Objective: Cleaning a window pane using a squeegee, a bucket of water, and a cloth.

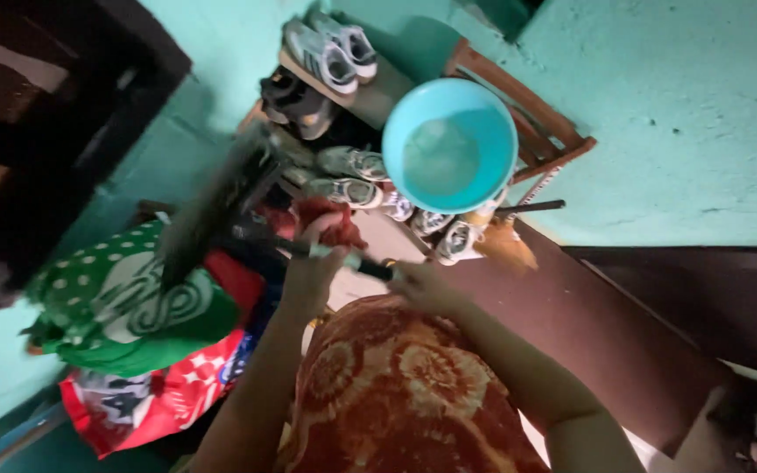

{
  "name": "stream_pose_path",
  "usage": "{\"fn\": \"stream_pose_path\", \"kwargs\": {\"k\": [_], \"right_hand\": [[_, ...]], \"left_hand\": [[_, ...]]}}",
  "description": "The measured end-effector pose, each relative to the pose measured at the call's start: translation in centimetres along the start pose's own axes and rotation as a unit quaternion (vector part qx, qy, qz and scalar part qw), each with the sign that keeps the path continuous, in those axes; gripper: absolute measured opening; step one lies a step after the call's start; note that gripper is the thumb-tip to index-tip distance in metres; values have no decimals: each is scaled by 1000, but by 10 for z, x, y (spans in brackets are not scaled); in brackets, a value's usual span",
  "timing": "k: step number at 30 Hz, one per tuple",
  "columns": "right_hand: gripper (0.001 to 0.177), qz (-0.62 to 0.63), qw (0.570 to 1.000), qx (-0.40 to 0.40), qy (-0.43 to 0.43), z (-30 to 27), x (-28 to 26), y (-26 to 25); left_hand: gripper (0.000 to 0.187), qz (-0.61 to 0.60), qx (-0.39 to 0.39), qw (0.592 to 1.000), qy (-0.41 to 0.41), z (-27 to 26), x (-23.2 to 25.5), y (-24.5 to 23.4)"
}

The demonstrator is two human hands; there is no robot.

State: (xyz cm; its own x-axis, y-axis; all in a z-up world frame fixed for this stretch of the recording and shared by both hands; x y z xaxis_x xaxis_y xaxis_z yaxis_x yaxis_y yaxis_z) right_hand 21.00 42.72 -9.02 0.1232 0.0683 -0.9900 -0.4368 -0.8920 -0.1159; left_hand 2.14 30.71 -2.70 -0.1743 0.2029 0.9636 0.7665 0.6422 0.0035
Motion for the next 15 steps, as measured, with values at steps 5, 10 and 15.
{"fn": "stream_pose_path", "kwargs": {"k": [5,10,15], "right_hand": [[33,-488,855,134,-113,-35,50,-126],[38,-463,877,122,25,-59,157,-212],[43,-455,847,68,267,-64,224,-243]], "left_hand": [[56,156,42,986,-38,48,-46,62],[43,132,93,981,-104,44,-79,107],[48,192,119,956,-186,26,-109,124]]}}
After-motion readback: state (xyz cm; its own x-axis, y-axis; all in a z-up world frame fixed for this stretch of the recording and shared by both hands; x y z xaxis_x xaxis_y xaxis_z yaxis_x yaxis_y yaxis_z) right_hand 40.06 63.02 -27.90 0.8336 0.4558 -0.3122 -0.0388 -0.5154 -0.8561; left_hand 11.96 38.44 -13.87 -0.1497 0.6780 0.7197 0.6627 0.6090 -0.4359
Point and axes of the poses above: each hand's wrist, its own z-axis towards the middle knuckle, its own y-axis out of the palm, x = y × z, the point moved 5 cm from there along z, towards the middle knuckle, and after that the axes turned 10 degrees about -y, right-handed, at the moved point
